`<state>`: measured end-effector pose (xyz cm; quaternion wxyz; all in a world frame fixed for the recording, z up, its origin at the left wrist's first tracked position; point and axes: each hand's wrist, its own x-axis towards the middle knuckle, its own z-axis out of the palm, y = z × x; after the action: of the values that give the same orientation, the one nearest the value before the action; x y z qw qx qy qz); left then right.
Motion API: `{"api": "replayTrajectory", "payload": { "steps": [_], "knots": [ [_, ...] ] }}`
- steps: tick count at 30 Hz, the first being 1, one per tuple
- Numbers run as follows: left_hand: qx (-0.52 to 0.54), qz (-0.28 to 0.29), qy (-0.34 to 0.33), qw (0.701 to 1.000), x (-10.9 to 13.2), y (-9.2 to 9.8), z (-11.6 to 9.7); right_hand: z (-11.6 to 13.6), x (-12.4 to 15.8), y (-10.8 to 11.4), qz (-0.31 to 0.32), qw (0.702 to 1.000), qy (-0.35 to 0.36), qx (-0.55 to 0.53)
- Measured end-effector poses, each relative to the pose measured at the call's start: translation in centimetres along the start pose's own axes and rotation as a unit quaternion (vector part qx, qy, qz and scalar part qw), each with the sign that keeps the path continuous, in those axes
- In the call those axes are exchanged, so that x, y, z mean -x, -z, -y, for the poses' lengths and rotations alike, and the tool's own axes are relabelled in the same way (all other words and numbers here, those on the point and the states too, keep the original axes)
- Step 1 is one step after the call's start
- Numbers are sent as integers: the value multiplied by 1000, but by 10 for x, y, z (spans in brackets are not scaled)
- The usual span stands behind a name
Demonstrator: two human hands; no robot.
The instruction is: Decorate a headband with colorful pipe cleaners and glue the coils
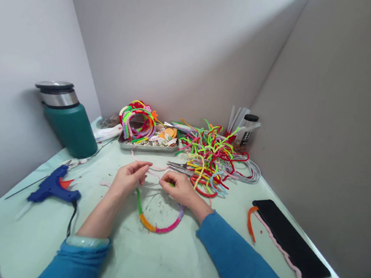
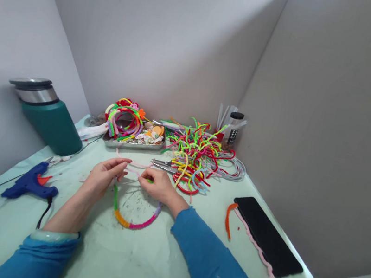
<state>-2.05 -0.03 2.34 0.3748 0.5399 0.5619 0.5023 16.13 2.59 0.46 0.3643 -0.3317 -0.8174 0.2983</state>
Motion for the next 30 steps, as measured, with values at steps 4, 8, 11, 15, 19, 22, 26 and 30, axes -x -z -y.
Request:
{"api": "replayTrajectory", "payload": {
  "steps": [4, 8, 11, 15, 19, 22, 26, 30],
  "knots": [
    [-168, -62, -63, 982, -2, 0, 6, -1, 0, -1, 23, 999, -17, -41],
    [-306, -63, -200, 929, -1, -2, 5, -4, -1, -3, 22, 997, -39, -63],
    [-346, -27, -271, 898, 2, -4, 1, -4, -2, -4, 21, 996, -46, -68],
    [-346, 33, -280, 895, 6, -8, -1, -5, -2, -4, 26, 996, -39, -71],
    [-303, 51, -219, 926, 7, -9, 1, -7, -2, -4, 28, 994, -44, -91],
    [-283, 65, -152, 945, 6, -9, 0, -8, -1, -4, 35, 991, -47, -116],
    [-265, 68, -125, 954, 5, -7, -2, -9, 0, -4, 47, 990, -44, -124],
    [-250, 56, -124, 959, 3, -6, 0, -7, 1, -2, 38, 990, -38, -129]
  ]
}}
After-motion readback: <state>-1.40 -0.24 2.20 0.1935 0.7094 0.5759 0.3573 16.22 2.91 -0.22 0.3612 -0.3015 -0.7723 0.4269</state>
